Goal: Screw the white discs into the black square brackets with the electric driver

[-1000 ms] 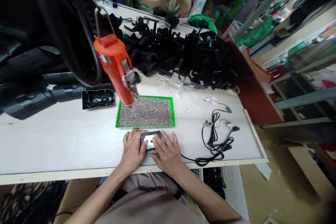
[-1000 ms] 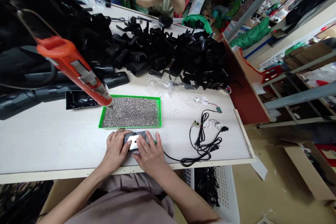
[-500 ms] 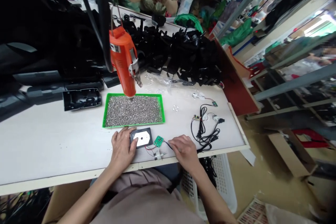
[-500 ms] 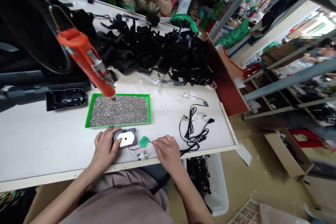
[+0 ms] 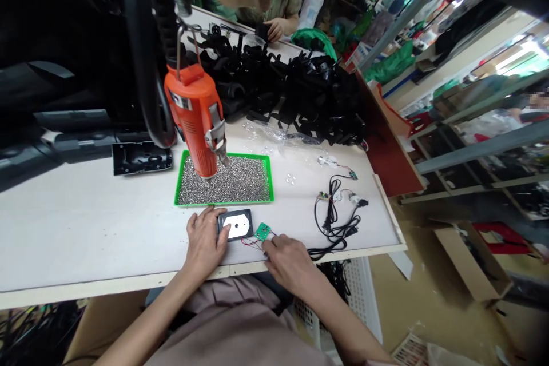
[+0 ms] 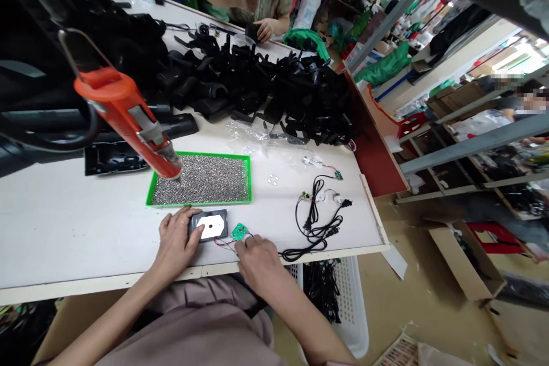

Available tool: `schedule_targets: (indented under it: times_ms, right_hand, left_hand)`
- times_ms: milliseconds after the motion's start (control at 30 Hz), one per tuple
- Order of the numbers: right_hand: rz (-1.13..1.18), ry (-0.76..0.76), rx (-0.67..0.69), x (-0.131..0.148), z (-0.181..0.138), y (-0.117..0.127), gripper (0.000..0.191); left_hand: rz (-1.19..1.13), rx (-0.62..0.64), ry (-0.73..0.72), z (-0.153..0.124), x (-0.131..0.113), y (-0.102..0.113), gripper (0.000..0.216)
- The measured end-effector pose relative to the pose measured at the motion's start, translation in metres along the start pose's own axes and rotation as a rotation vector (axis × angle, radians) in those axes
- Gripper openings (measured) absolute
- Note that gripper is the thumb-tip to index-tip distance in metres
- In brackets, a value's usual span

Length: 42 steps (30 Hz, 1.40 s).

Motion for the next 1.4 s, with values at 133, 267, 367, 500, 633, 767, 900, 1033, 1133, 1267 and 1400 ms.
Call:
schedule_targets:
  times_ms: [133,267,367,500,633,767,900,1033,1133,1267,1400]
  right_hand:
    - [-0.082,0.069,-0.179,-0.015,0.016,0.021,0.021]
    - [0.29,0.23,-0.357,-0.014,0.036,0.032,0.016]
    - [0.69,0.264,-0.358,-0.002,0.047,0.026,0.014]
    - [1.029,0.148,-0.183,0.009,0.054,0.008,0.026]
    - [0.889,0.096,-0.142,0.0,0.058,0.015,0.032]
    - [0.551,0.284,-0.12,-0.011,0.063,0.03,0.02]
    - [0.344,0.356,-0.076,-0.017,0.068,0.03,0.027]
    - [0.217,0.361,-0.087,-0.017,0.066,0.026,0.041]
    - [0.087,0.35,-0.106,-0.014,0.061,0.022,0.045]
    - [-0.092,0.231,-0.366,-0.014,0.058,0.012,0.033]
    - [-0.077,0.08,-0.629,-0.012,0.058,0.0,0.027]
  left_hand:
    - [-0.012,-0.017,-0.01,-0.001,0.0,-0.001,0.032]
    - [-0.019,-0.035,-0.03,-0.002,-0.001,-0.001,0.031]
    - [-0.02,-0.052,-0.041,-0.003,-0.002,-0.001,0.03]
    - [-0.04,-0.076,-0.041,-0.004,-0.004,0.0,0.028]
    - [-0.057,-0.08,-0.041,-0.004,-0.004,0.0,0.027]
    - [-0.068,-0.079,-0.033,-0.005,-0.003,-0.001,0.027]
    - [-0.084,-0.091,-0.027,-0.005,-0.002,-0.002,0.028]
    - [-0.078,-0.081,-0.034,-0.006,-0.002,-0.001,0.028]
    - [-0.071,-0.078,-0.033,-0.006,-0.002,0.0,0.028]
    - [-0.07,-0.081,-0.027,-0.005,-0.002,0.0,0.028]
    - [-0.07,-0.073,-0.024,-0.005,-0.002,-0.001,0.028]
Point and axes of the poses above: each hand's wrist, its own z-axis towards the middle knuckle, its own y-axis out of the back of the hand, x = y × z, the point moved 3 cm from there along z, towards the middle knuckle, and after that the axes turned 6 degrees about x, right-handed, at the moved point
